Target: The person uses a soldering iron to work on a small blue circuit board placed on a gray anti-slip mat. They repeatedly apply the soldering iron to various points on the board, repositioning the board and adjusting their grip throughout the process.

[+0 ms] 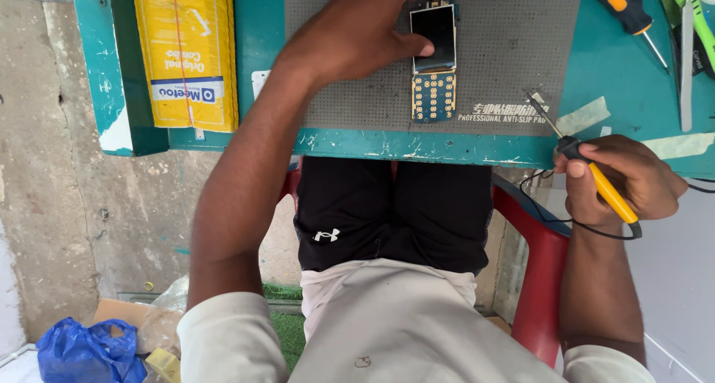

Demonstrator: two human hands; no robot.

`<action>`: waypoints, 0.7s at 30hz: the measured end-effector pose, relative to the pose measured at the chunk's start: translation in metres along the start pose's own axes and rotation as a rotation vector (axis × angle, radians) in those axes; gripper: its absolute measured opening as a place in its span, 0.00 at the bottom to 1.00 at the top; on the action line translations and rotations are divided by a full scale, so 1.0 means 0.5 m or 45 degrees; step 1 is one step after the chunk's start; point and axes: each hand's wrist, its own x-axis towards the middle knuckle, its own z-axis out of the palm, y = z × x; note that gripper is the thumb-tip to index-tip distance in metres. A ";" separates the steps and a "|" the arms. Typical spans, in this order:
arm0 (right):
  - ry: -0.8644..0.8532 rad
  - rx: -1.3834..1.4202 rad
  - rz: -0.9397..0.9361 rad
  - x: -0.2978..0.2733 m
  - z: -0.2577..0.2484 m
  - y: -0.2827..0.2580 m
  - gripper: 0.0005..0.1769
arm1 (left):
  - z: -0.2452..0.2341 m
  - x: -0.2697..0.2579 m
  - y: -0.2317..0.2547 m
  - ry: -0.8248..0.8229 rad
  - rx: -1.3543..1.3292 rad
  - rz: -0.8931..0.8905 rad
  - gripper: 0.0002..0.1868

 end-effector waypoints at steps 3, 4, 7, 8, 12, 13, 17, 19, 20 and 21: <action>-0.006 -0.009 -0.014 -0.003 -0.003 0.003 0.14 | 0.021 0.006 0.005 0.044 0.042 -0.042 0.29; -0.012 -0.030 -0.029 -0.003 -0.006 0.005 0.15 | 0.026 0.003 0.010 0.048 0.065 -0.079 0.31; -0.001 -0.012 -0.027 -0.007 -0.003 0.007 0.15 | 0.038 -0.011 0.024 0.352 0.394 0.223 0.39; 0.004 0.001 -0.017 -0.008 -0.002 0.006 0.15 | 0.045 -0.015 0.030 0.326 0.420 0.155 0.38; 0.003 0.033 -0.007 -0.005 0.001 0.002 0.15 | 0.069 -0.023 0.043 0.367 0.510 0.074 0.38; 0.007 0.027 -0.021 -0.001 0.003 0.004 0.15 | 0.071 -0.022 0.044 0.414 0.529 0.105 0.38; -0.016 -0.014 -0.023 -0.008 -0.005 0.008 0.13 | 0.064 0.001 0.044 0.242 0.392 -0.090 0.37; 0.000 0.068 0.047 -0.019 -0.005 0.020 0.13 | 0.060 0.007 0.051 0.178 0.301 -0.195 0.39; -0.014 0.094 0.067 -0.026 -0.010 0.028 0.12 | 0.058 0.003 0.053 0.178 0.211 -0.205 0.37; -0.028 0.119 0.087 -0.034 -0.015 0.037 0.12 | 0.056 -0.002 0.054 0.178 0.121 -0.214 0.35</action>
